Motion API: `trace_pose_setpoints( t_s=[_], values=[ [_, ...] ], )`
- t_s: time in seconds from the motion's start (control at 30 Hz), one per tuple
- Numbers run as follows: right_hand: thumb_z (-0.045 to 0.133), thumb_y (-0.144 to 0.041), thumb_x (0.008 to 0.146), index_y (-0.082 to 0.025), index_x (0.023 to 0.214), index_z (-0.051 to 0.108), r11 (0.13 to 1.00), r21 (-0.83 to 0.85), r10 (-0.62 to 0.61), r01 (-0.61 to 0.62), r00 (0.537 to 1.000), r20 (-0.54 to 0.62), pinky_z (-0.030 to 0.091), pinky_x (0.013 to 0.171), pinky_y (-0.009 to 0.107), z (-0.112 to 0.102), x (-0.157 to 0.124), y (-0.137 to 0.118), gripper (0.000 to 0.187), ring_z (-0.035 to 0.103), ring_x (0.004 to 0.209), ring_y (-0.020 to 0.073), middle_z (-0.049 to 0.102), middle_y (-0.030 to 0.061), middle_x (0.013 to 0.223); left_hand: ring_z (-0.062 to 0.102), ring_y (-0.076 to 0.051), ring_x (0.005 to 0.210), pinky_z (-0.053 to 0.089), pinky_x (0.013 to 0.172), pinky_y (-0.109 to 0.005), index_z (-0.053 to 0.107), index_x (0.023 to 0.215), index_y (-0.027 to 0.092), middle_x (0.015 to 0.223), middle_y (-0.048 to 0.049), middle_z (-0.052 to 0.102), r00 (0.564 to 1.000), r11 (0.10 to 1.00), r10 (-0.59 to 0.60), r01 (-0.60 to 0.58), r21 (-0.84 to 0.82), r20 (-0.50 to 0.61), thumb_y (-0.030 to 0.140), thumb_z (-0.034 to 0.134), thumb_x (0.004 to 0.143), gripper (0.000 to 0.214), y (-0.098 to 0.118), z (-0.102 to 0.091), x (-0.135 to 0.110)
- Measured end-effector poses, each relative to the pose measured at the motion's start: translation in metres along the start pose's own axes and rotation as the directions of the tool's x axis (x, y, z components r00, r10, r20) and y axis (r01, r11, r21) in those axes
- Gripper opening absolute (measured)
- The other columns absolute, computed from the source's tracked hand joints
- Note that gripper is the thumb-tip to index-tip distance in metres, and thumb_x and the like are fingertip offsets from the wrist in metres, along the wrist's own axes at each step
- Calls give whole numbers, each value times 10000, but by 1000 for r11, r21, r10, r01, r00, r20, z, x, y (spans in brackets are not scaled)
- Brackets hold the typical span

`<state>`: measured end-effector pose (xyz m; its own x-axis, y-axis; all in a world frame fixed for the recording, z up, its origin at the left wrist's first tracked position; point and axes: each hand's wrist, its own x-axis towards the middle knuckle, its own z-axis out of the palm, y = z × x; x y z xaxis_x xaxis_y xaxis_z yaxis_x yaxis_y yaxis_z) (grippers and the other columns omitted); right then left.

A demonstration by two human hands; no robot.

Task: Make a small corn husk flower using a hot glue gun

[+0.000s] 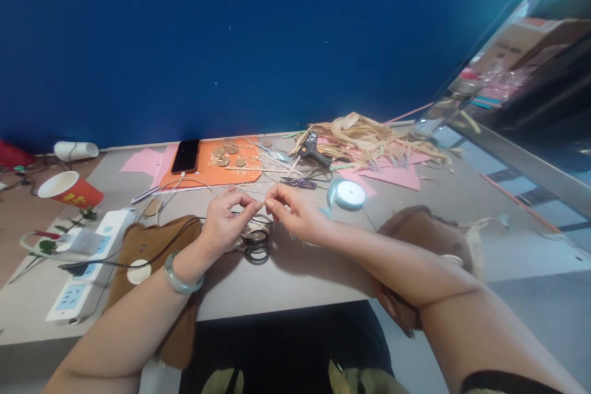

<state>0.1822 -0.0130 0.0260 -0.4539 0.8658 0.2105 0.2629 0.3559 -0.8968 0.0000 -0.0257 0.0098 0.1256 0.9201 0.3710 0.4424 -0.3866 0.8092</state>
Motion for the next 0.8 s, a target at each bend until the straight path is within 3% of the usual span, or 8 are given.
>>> trace_pose_setpoints(
  t_s=[0.13,0.23,0.3,0.4,0.53,0.6,0.67,0.8],
  values=[
    [380,-213,923,-181,762,454,996,79,-37,33,998,54,405,603,241,-6,-2,-3,180,481,595,102,522,-17,667,633,-187,760,472,770,-309,673,771,176,764,-45,701,994,993,-91,87,-79,-56,407,636,799,235,-1,-8,4],
    [313,-182,929,-184,690,435,987,109,-142,117,954,264,400,612,242,-12,-8,-12,268,449,581,103,488,-18,616,648,-193,803,474,787,-306,682,813,177,814,-51,721,990,991,-117,111,-76,-84,399,638,794,227,-5,-12,8],
    [341,-187,923,-183,667,436,973,83,-230,217,854,467,372,574,223,-12,-13,-18,273,417,562,94,469,-23,606,653,-194,785,480,769,-306,684,802,181,809,-50,730,990,993,-112,107,-57,-83,378,640,789,202,-7,-13,10],
    [427,-211,913,-179,650,457,909,-18,-273,417,626,731,336,559,221,-6,-21,-21,267,382,541,89,487,-26,605,660,-200,780,486,750,-309,695,796,187,811,-50,740,994,995,-96,95,-12,-58,338,643,779,160,-10,-13,12],
    [538,-195,873,-178,730,596,834,-85,-172,545,404,898,336,581,237,-1,-25,-16,155,455,583,107,617,6,695,666,-211,781,487,690,-300,706,796,189,812,-56,742,994,994,-106,107,31,-25,318,641,765,148,-12,-13,13],
    [645,-158,785,-196,860,654,849,-74,-128,523,339,932,342,584,226,-3,-23,-13,84,511,632,113,661,5,773,666,-217,777,479,652,-295,711,792,191,808,-56,740,994,992,-109,107,63,31,307,644,749,141,-12,-14,14],
    [698,-158,734,-200,940,666,867,-116,-94,485,388,917,348,589,217,-5,-19,-10,212,546,672,117,679,6,819,660,-215,746,464,617,-290,717,756,199,776,-49,733,980,989,-113,94,118,163,291,645,735,118,-11,-16,14],
    [617,-211,805,-179,843,662,812,-390,-19,434,688,726,316,569,228,-6,-8,-2,67,555,647,122,679,16,772,610,-194,672,453,786,-351,714,639,238,655,-21,692,898,959,-65,-65,277,436,288,657,722,112,-9,-20,12]
  ],
)
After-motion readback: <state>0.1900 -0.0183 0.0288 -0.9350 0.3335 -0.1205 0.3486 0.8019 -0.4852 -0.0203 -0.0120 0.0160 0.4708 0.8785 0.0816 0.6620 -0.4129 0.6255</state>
